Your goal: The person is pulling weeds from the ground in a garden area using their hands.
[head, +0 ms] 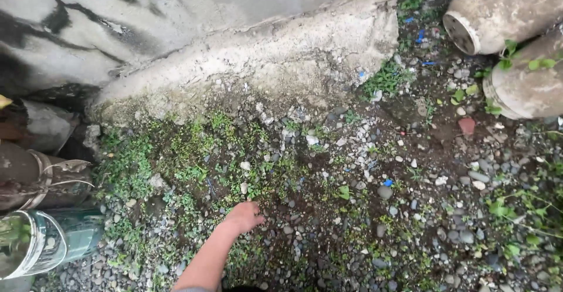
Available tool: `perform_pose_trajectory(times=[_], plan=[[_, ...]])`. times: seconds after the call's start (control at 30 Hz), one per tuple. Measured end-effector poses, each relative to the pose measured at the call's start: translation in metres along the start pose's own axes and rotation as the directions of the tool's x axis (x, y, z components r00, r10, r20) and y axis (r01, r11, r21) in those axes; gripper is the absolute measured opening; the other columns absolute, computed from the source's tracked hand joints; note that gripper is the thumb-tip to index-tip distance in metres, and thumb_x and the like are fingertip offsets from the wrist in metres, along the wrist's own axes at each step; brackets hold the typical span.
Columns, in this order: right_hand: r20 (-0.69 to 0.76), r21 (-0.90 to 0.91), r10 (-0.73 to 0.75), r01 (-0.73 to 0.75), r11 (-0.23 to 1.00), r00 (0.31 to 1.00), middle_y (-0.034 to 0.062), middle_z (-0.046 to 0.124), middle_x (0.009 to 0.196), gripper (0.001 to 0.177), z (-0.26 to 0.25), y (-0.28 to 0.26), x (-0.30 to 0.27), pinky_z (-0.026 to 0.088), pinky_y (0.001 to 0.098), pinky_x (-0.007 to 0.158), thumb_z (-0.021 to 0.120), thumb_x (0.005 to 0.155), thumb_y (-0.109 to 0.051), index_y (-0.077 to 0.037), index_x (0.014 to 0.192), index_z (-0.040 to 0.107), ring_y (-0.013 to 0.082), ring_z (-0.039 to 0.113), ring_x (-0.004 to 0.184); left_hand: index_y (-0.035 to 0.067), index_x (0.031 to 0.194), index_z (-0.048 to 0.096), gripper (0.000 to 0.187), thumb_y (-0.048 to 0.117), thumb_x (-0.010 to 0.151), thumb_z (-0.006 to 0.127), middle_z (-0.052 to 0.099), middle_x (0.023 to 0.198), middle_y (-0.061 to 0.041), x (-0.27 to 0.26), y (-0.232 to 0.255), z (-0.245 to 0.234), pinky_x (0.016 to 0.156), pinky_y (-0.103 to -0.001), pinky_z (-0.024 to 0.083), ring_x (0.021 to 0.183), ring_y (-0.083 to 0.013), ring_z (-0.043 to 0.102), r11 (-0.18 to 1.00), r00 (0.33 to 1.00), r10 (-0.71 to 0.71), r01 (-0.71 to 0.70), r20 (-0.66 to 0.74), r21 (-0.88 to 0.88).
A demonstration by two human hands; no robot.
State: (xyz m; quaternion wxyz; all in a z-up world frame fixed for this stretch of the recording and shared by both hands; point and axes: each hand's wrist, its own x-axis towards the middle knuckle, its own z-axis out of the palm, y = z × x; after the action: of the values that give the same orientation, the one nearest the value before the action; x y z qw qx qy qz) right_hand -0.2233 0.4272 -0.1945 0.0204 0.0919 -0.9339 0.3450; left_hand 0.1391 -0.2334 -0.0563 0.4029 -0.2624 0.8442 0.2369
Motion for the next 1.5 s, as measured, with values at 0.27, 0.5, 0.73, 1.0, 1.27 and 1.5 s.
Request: perform_pose_trajectory(times=[0.27, 0.5, 0.73, 1.0, 1.27, 1.5], plan=[[0.507, -0.375, 0.243, -0.042, 0.926, 0.827, 0.0085, 0.074, 0.087, 0.042, 0.068, -0.356, 0.037, 0.060, 0.0322, 0.052, 0.041, 0.111, -0.042, -0.009, 0.130, 0.059, 0.0206, 0.072, 0.068, 0.012, 0.126, 0.064, 0.031, 0.031, 0.103, 0.058, 0.067, 0.133, -0.009, -0.050, -0.008, -0.010, 0.113, -0.036, 0.053, 0.117, -0.0223, 0.070, 0.962, 0.972, -0.228, 0.233, 0.054, -0.140], [0.627, -0.383, 0.037, 0.267, 0.885, 0.778, -0.0039, 0.057, 0.066, 0.066, 0.215, -0.419, 0.087, 0.040, 0.0228, 0.038, 0.039, 0.106, -0.055, -0.005, 0.149, 0.038, 0.0120, 0.049, 0.048, 0.032, 0.125, 0.069, 0.031, 0.030, 0.094, 0.073, 0.074, 0.126, 0.011, -0.065, -0.115, 0.041, 0.115, -0.025, 0.051, 0.117, -0.0080, 0.070, 0.903, 0.890, -0.426, 0.430, 0.165, 0.010], [0.650, -0.526, 0.046, 0.405, 0.748, 0.759, 0.0001, 0.067, 0.071, 0.030, 0.278, -0.416, 0.104, 0.048, 0.0315, 0.051, 0.036, 0.109, -0.026, -0.007, 0.130, 0.046, 0.0179, 0.065, 0.061, 0.027, 0.127, 0.065, 0.030, 0.033, 0.098, 0.066, 0.070, 0.128, 0.005, -0.074, -0.109, 0.051, 0.112, -0.028, 0.054, 0.118, -0.0103, 0.068, 0.898, 0.894, -0.420, 0.434, 0.159, -0.068], [0.215, -0.183, -0.100, 0.141, 0.973, 0.972, 0.0124, 0.064, 0.059, 0.022, 0.277, -0.364, 0.070, 0.047, 0.0480, 0.043, 0.048, 0.113, -0.027, -0.008, 0.107, 0.057, 0.0371, 0.062, 0.046, 0.020, 0.136, 0.058, 0.036, 0.031, 0.102, 0.058, 0.055, 0.148, 0.001, -0.068, -0.016, -0.004, 0.104, -0.031, 0.061, 0.105, -0.0121, 0.076, 0.940, 0.961, -0.237, 0.264, 0.146, -0.215], [0.731, -0.245, -0.073, 0.360, 0.900, 0.678, 0.0099, 0.074, 0.120, 0.054, 0.265, -0.440, 0.036, 0.051, 0.0356, 0.036, 0.050, 0.094, 0.010, 0.001, 0.144, 0.032, 0.0238, 0.066, 0.052, 0.011, 0.120, 0.065, 0.020, 0.019, 0.106, 0.055, 0.070, 0.112, -0.015, 0.000, 0.010, -0.058, 0.068, -0.020, 0.073, 0.081, -0.0200, 0.075, 0.983, 0.995, -0.092, 0.098, 0.048, -0.154], [0.528, -0.367, -0.086, 0.318, 0.874, 0.845, 0.0060, 0.073, 0.089, 0.024, 0.330, -0.399, 0.031, 0.059, 0.0467, 0.080, 0.040, 0.108, -0.031, -0.015, 0.112, 0.058, 0.0301, 0.075, 0.089, 0.011, 0.128, 0.060, 0.033, 0.020, 0.096, 0.062, 0.058, 0.135, -0.010, 0.100, 0.005, -0.073, 0.091, -0.050, 0.059, 0.117, -0.0364, 0.064, 0.982, 0.935, 0.143, -0.175, -0.325, -0.071]])
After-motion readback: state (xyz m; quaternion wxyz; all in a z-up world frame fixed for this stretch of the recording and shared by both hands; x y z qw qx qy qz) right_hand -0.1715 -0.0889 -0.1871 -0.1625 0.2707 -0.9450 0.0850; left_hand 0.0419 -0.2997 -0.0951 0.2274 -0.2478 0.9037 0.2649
